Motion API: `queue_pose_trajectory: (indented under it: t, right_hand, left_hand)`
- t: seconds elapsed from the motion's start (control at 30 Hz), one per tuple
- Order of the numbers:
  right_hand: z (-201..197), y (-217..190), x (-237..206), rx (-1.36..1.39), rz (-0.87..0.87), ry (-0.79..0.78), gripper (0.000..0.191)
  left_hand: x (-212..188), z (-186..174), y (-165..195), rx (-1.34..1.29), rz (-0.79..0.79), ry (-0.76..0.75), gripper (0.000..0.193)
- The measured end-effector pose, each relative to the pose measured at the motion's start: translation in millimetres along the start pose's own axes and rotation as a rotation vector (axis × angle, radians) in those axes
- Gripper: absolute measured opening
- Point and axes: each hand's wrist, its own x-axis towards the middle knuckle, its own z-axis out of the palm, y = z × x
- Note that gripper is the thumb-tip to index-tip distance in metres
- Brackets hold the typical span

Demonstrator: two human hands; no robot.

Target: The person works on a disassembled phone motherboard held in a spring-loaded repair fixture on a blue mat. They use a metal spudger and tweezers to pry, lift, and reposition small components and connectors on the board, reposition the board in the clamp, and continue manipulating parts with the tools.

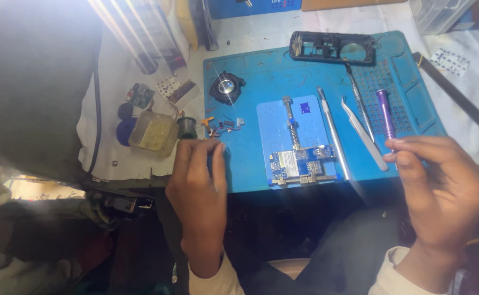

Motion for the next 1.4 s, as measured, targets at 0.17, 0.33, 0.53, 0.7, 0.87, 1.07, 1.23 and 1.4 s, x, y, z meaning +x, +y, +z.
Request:
queue_pose_trajectory:
  t: [0.17, 0.33, 0.53, 0.7, 0.87, 1.07, 1.23, 1.4]
  right_hand:
    - [4.1, 3.2, 2.6, 0.031, 0.041, -0.002, 0.014]
    - [16.6, -9.3, 4.6, -0.280, -0.073, -0.102, 0.014]
    - [50.3, -22.4, 5.1, -0.489, -0.294, -0.314, 0.039]
    - [55.0, -23.1, 6.2, -0.464, -0.227, -0.379, 0.041]
    - [46.5, -19.8, 5.7, -0.502, -0.120, -0.302, 0.030]
    - [47.7, -20.2, 3.6, -0.387, -0.035, -0.251, 0.027]
    - [49.5, -21.0, 4.7, -0.311, 0.064, -0.242, 0.023]
    - [44.6, -23.2, 11.3, -0.472, 0.047, -0.176, 0.019]
  left_hand:
    - [1.6, -0.5, -1.6, 0.031, -0.033, -0.062, 0.009]
    - [0.2, 2.4, 5.4, -0.017, -0.078, 0.016, 0.014]
    - [-6.6, -1.5, 13.5, -0.171, 0.033, -0.158, 0.017]
    - [-10.1, -0.1, 17.9, -0.260, 0.232, -0.433, 0.052]
    - [-6.2, 5.0, 12.6, -0.253, 0.285, -0.355, 0.063]
    - [-2.6, 18.3, 13.7, -0.235, 0.289, -0.356, 0.062]
    - [-2.9, 13.1, 7.2, -0.291, 0.320, -0.385, 0.052]
    - [-3.0, 13.6, 5.7, -0.308, 0.334, -0.391, 0.044]
